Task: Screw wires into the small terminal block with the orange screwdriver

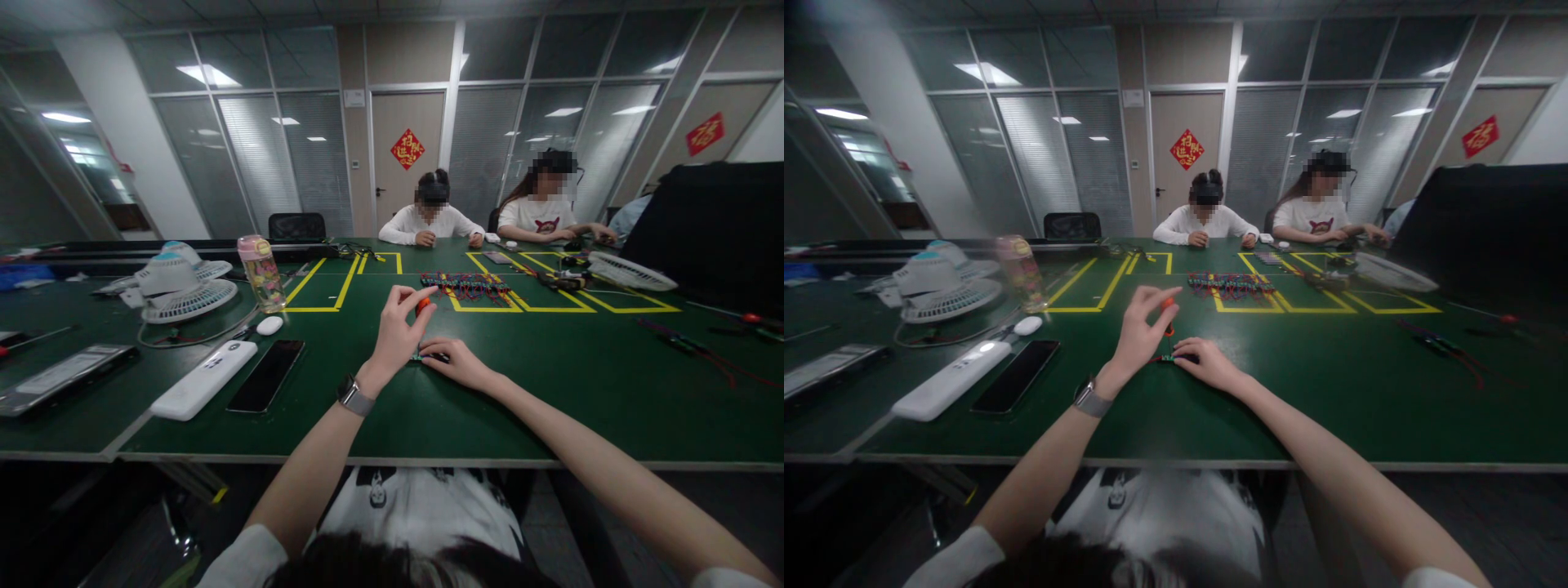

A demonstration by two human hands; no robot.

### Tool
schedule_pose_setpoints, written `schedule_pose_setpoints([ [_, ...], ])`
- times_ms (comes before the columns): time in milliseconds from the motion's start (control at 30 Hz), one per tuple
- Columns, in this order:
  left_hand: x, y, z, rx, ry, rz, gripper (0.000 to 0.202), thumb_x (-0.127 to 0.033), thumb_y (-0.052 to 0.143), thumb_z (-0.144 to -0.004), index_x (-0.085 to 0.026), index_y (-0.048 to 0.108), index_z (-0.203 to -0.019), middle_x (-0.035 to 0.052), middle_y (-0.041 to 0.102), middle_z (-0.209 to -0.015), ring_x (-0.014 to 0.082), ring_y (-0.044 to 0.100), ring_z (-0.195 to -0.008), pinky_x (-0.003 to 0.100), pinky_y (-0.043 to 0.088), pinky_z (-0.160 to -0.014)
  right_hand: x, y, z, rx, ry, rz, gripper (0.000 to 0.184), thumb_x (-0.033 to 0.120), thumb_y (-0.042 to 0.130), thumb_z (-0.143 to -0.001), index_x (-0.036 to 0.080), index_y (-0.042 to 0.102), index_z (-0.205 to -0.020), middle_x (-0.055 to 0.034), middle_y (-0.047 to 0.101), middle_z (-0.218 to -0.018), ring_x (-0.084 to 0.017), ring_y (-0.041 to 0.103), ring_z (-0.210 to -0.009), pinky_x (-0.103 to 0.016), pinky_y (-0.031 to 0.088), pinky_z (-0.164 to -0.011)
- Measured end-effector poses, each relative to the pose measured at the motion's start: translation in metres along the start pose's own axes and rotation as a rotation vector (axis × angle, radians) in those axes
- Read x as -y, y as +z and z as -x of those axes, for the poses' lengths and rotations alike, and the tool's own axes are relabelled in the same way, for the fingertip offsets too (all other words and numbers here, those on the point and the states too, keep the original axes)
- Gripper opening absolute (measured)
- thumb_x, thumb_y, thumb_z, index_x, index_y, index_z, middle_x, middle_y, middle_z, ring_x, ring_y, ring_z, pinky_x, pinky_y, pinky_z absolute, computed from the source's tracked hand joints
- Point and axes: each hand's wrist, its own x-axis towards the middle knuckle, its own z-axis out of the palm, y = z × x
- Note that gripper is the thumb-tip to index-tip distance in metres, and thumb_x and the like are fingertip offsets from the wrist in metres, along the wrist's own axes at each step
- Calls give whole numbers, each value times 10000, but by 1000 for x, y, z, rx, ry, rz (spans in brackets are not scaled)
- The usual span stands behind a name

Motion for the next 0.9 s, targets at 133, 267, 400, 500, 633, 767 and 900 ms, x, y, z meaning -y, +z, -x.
schedule_pose_setpoints([
  [133,0,0,0,53,22,72,344,-181,403,-950,-205,548,-1261,74,587,-1131,155,556,-1070,294,426,-956,0,0,0,3,-1,-3,191,267,580,-872,209,734,-968,-82,702,-1069,-220,654,-992,-358,506,-905],
  [267,0,1,0,18,33,80,296,-178,462,-926,-207,589,-1191,63,634,-1087,161,587,-1025,299,449,-924,1,-1,0,-1,-5,-1,191,269,581,-871,205,736,-961,-85,703,-1061,-224,656,-985,-364,507,-900],
  [400,0,0,0,-39,-9,-13,263,-208,534,-895,-196,633,-1138,59,613,-990,165,585,-944,296,462,-875,2,-2,0,2,-5,1,190,267,580,-872,208,739,-957,-83,704,-1060,-222,656,-988,-355,508,-899],
  [500,1,1,0,-1,3,20,314,-183,452,-931,-186,583,-1216,81,600,-1115,168,566,-1051,301,438,-938,2,-1,0,5,1,0,196,273,576,-875,206,738,-963,-84,703,-1064,-221,655,-990,-352,510,-895],
  [633,2,2,0,38,34,60,326,-157,444,-930,-203,566,-1229,64,626,-1113,160,579,-1043,296,443,-935,-1,0,0,8,1,-7,195,273,580,-873,200,735,-966,-86,703,-1064,-222,653,-989,-355,511,-892],
  [767,0,2,0,-34,-2,-48,238,-216,591,-864,-210,654,-1094,43,599,-934,166,575,-900,293,462,-853,-3,1,0,-2,-9,-9,187,265,583,-871,209,736,-964,-84,702,-1064,-226,650,-992,-371,502,-904],
  [900,-1,1,0,-22,-10,-37,275,-218,495,-919,-203,617,-1165,66,574,-1033,165,562,-979,293,448,-899,-3,1,0,2,-3,-3,191,269,581,-872,208,735,-967,-85,701,-1069,-225,651,-988,-365,506,-895],
])
